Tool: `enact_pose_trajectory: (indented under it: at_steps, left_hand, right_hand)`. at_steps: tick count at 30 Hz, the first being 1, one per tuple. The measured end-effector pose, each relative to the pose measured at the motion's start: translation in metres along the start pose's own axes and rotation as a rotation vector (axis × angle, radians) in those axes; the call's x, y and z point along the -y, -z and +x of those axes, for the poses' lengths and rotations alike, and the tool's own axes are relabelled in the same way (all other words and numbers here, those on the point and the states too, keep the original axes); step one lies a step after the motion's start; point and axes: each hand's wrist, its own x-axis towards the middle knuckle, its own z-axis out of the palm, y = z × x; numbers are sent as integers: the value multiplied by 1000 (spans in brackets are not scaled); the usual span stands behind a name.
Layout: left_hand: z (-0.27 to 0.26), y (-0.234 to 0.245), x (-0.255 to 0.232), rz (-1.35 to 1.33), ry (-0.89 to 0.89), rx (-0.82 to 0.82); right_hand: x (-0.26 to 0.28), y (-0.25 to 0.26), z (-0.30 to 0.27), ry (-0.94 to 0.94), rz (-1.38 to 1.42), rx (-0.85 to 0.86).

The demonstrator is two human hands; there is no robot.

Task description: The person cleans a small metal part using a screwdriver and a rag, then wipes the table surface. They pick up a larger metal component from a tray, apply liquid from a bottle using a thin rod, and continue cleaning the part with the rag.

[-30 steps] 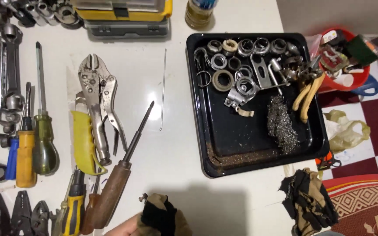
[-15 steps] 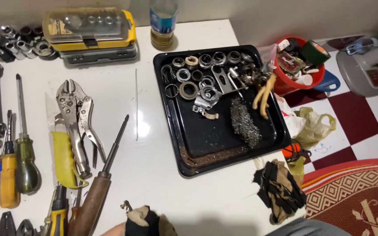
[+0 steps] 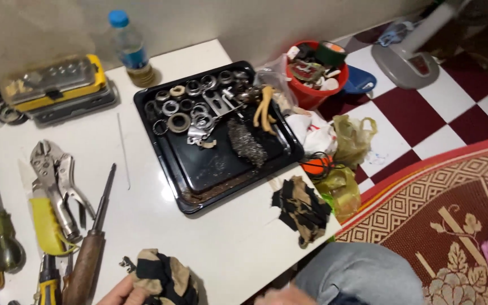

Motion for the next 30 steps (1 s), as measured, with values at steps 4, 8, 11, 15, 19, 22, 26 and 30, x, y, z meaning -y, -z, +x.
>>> enact_pose_trajectory:
  at_steps: [4, 8, 11, 15, 19, 22, 26, 30]
  left_hand:
    - [-22, -31, -28, 132, -225, 205]
    - [-56, -91, -67, 320, -361, 40]
    - [-70, -125, -77, 425, -674, -179]
    - [-6, -98, -8, 602, -794, 8]
    - [26, -86, 28, 885, -838, 139]
    - [20, -99, 41, 1124, -757, 12]
    - [23, -111, 49, 1177, -961, -36]
    - [14, -109, 32, 1350, -978, -47]
  right_hand:
    - [95, 126, 52, 276, -535, -180]
    - [104, 132, 66, 153, -405, -39]
    - [89, 116, 65, 222, -372, -212]
    - [89, 116, 56, 164, -379, -122]
    - [76, 105, 47, 140, -485, -65]
    - [59, 97, 46, 106, -449, 98]
    - [57, 93, 42, 145, -352, 16]
    - [67, 114, 38, 161, -442, 118]
